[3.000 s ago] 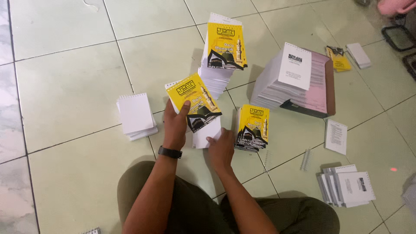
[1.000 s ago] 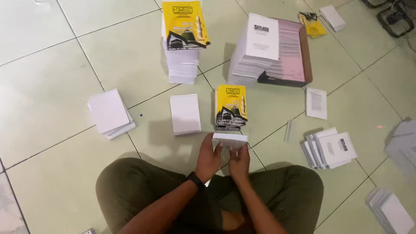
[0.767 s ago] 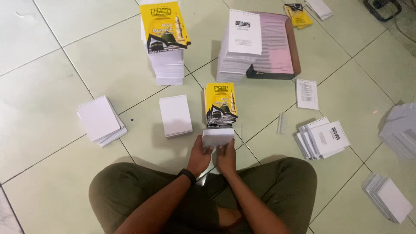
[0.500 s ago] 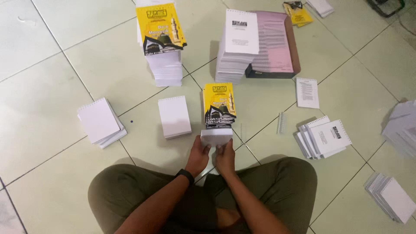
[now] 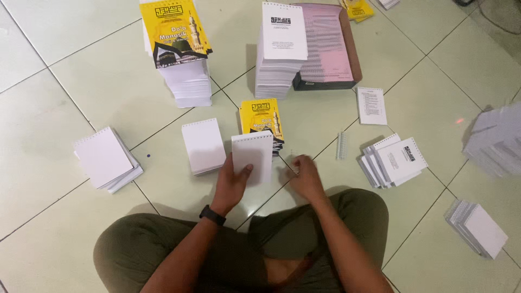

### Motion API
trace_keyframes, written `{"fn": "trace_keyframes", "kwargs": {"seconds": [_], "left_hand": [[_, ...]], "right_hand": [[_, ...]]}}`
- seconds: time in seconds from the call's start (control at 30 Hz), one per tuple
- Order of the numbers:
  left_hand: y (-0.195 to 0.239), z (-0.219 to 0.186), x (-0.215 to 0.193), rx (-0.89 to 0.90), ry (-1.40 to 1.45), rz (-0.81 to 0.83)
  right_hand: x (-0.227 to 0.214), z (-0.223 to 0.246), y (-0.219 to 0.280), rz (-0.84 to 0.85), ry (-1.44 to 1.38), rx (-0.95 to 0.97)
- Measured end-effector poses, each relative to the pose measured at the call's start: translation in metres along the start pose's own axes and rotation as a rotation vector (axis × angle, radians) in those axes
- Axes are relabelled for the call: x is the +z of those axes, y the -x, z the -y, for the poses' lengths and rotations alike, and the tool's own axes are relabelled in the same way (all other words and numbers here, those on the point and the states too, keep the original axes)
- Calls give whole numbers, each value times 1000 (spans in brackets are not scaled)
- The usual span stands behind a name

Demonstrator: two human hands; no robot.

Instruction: The person sits on the floor and assembles notebooks by inserting spiral wire bindings into pre-punched holes in stacks of paper. They then place a yellow cover sheet on top of the bound stack and set the completed notebook aside.

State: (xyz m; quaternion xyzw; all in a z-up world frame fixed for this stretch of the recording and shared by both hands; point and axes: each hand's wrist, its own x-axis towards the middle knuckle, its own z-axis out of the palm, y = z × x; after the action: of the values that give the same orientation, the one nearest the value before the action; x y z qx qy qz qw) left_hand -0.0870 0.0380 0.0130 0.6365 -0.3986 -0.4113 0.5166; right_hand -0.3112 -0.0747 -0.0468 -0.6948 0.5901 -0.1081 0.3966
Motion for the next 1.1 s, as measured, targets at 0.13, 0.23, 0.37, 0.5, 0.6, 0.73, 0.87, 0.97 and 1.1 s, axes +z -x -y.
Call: {"fn": "trace_keyframes", "kwargs": {"seconds": [0.13,0.23,0.37,0.5,0.6,0.73,0.87,0.97,1.1], "left_hand": [[-3,-5,-2,-24,75,-13],[-4,-4,-1,-35,66,23],[-13,18,2,-122,-18,83],[-9,-12,2,-220,-53,153],[-11,4,6,-228,-59,182],[-8,-4,7,-296,-103,263],[-8,19,9,-236,23,324],[-4,9,10,-256,45,385],[1,-12,9,-268,-58,517]], "right_hand": [[-2,14,0,-82,68,127],[17,-7,-10,-120,29,141],[2,-17,-13,-177,-190,116],[-7,-22,-4,-213,-487,-16],[-10,-1,6,-155,-633,-44],[-19,9,16,-119,-642,-102],[-26,23,24,-143,-340,-361],[-25,39,33,-174,-166,-488],[-22,50,37,-159,-46,-586]]}}
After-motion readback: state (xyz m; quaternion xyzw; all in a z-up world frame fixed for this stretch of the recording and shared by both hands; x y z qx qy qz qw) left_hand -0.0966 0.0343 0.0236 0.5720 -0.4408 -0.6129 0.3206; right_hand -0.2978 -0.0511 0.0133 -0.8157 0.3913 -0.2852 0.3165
